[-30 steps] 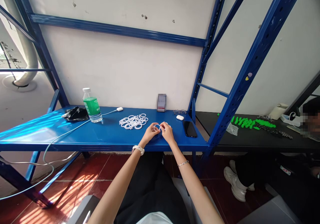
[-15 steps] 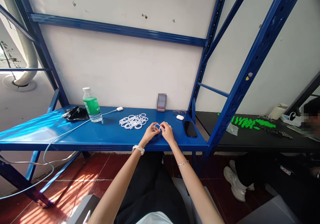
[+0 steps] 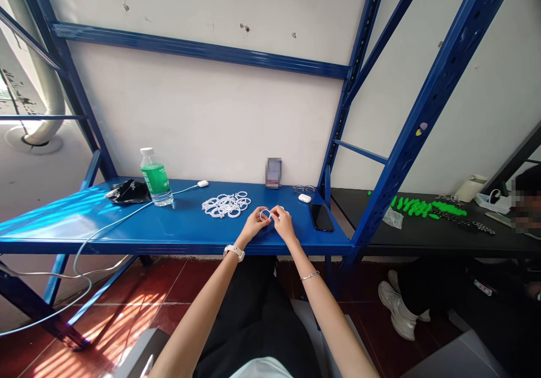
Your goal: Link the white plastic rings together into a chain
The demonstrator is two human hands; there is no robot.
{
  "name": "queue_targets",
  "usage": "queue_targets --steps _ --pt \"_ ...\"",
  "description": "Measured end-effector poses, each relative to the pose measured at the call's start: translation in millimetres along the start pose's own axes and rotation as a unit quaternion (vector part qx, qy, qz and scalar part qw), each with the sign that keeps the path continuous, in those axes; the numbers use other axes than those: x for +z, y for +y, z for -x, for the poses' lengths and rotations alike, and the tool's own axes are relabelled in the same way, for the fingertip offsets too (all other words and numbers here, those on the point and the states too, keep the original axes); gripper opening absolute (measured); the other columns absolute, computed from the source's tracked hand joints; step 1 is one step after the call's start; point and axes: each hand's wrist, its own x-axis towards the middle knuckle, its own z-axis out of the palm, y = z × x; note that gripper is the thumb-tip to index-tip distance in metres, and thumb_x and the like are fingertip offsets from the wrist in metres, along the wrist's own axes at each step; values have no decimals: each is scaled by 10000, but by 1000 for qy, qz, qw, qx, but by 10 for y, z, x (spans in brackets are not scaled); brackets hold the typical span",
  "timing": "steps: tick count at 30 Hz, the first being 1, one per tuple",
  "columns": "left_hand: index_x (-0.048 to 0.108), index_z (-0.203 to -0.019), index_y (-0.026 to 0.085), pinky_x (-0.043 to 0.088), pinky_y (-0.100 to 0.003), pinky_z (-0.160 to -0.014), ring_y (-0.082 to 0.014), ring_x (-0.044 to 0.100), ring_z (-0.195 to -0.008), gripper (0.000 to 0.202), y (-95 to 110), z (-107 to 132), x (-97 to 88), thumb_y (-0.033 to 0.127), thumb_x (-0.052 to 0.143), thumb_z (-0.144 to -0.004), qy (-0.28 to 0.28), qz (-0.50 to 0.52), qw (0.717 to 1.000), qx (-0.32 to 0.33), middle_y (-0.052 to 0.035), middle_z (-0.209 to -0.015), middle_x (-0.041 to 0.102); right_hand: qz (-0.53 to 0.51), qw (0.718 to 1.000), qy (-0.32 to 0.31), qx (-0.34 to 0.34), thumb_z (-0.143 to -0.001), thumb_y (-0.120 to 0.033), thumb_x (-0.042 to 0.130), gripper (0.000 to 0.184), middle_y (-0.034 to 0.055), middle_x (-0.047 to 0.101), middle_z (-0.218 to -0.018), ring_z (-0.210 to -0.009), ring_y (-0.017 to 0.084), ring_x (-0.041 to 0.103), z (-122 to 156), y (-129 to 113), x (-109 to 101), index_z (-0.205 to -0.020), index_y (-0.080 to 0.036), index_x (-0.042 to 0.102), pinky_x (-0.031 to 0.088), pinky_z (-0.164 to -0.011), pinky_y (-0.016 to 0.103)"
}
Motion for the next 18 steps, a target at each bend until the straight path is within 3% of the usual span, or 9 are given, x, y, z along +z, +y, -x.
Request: queue_targets --steps 18 --pt "550 -1136 192 482 -270 -680 -140 593 -676 552 4 7 6 444 770 -697 -11 2 1000 1 35 -729 606 20 1000 3 -14 -901 -178 402 174 39 639 -807 -755 212 599 10 -27 -17 -828 -232 550 451 -705 292"
